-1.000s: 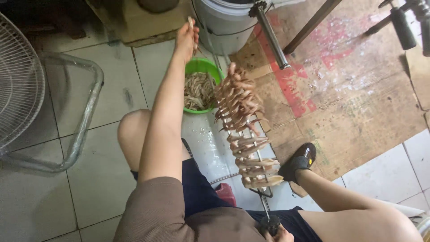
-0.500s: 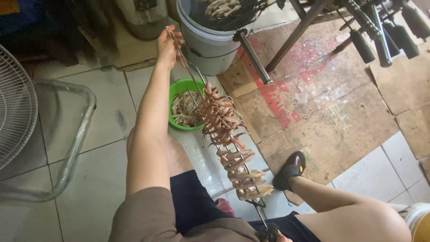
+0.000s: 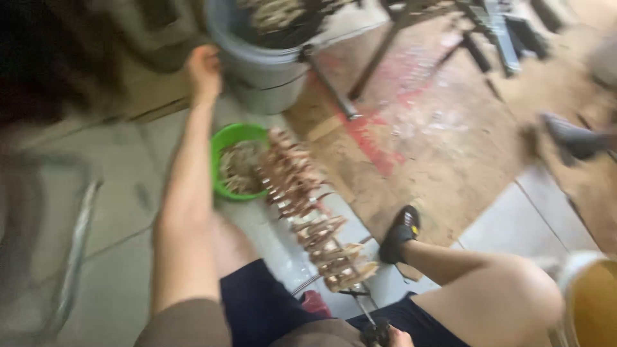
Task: Skewer multiple raw squids onto a rotisserie-style metal spit for grilling.
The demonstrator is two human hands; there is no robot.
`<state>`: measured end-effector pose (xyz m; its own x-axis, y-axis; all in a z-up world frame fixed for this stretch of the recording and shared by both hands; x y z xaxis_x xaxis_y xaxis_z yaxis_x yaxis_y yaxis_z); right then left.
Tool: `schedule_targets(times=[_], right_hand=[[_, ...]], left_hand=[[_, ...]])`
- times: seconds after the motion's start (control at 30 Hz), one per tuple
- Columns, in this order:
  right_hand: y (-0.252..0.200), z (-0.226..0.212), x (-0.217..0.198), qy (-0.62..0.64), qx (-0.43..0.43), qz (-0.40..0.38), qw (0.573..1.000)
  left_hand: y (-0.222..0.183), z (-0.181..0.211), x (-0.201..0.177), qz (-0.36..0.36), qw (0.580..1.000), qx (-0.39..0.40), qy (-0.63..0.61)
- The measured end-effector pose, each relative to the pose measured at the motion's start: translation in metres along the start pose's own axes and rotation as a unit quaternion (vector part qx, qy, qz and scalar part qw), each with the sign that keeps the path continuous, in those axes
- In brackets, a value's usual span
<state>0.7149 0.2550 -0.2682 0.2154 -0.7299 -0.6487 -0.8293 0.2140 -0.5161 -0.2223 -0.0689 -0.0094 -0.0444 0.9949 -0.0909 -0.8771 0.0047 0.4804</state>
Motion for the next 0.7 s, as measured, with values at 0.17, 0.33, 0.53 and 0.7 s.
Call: schedule_targets(times=[0.17, 0.33, 0.53, 0.7], right_hand=[[-0.015, -0.144, -0.068, 0.019, 0.082, 0.037, 0.996], [-0.018, -0.21, -0.09, -0.014, 0.137, 0.066, 0.988], [0.001, -0.312, -0.13, 0.182, 0.02, 0.1, 0.978], [0.012, -0.285, -0.127, 0.18, 0.008, 0.129, 0.975]], left_hand=[[-0.01, 0.057, -0.021, -0.047, 0.98, 0.126, 0.149], [-0.021, 0.089, -0.019, -0.099, 0.97, 0.106, 0.194], [-0.09, 0.147, 0.073, -0.259, 0.94, 0.097, 0.198], [-0.086, 0.134, 0.092, -0.31, 0.948, 0.019, 0.07]])
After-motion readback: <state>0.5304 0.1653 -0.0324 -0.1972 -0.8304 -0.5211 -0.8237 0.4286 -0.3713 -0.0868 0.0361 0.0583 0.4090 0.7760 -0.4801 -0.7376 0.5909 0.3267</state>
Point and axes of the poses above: each hand's wrist, its own y-axis towards the middle knuckle, its own x-axis out of the palm, z = x × y, the point moved 8 cm from there along y, towards the middle knuckle, and after that the axes turned 3 degrees about -y, right-handed, at the moved point
